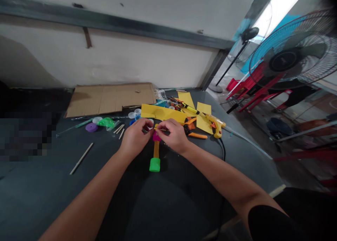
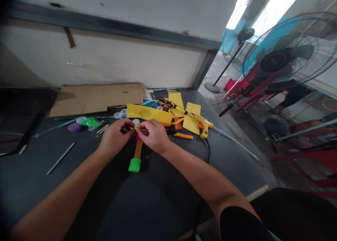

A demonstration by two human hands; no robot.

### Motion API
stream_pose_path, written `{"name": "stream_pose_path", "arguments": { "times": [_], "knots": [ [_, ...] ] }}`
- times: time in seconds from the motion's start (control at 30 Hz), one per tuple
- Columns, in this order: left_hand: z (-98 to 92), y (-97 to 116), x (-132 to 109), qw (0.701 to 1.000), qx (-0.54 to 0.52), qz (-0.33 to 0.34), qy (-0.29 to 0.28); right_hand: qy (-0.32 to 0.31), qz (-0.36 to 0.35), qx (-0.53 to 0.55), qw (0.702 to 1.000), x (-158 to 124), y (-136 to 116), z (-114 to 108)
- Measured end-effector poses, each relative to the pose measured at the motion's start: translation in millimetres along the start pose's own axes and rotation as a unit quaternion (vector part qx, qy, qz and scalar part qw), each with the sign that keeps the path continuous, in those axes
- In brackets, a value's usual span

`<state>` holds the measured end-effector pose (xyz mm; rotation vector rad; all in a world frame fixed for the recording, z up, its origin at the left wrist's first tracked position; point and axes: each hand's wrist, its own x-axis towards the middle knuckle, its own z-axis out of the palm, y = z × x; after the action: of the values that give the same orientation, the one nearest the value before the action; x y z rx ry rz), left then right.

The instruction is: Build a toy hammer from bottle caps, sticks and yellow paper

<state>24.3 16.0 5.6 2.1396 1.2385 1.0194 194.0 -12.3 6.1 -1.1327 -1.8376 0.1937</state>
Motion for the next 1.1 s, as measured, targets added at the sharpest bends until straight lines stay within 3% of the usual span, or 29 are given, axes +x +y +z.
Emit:
{"name": "stream_pose_path", "arguments": {
  "times": [0.27,0.47,0.6,0.93,1.1],
  "knots": [
    [1.3,3.8,3.7,0.986,-0.123,-0.102,-0.038,-0.004,0.001,0.012,1.0,-0.7,1.2,0.3],
    [-2.4,7.7,6.2,0.944,-0.268,-0.185,-0.055,-0.011,-0.001,0.015,1.0,0.1,0.8,-0.4],
    [-2.4,8.1,6.3,0.926,-0.316,-0.191,-0.072,-0.01,0.008,0.032,0.999,0.8,0.0,-0.8],
    [-2.3,7.8,5.9,0.923,-0.336,-0.177,-0.063,-0.015,0.117,0.073,0.99,2.3,-3.1,0.0],
    [-2.1,6.3,4.8,0.912,-0.369,-0.169,-0.058,-0.014,0.103,0.086,0.991,2.0,-0.9,0.8]
  ]
}}
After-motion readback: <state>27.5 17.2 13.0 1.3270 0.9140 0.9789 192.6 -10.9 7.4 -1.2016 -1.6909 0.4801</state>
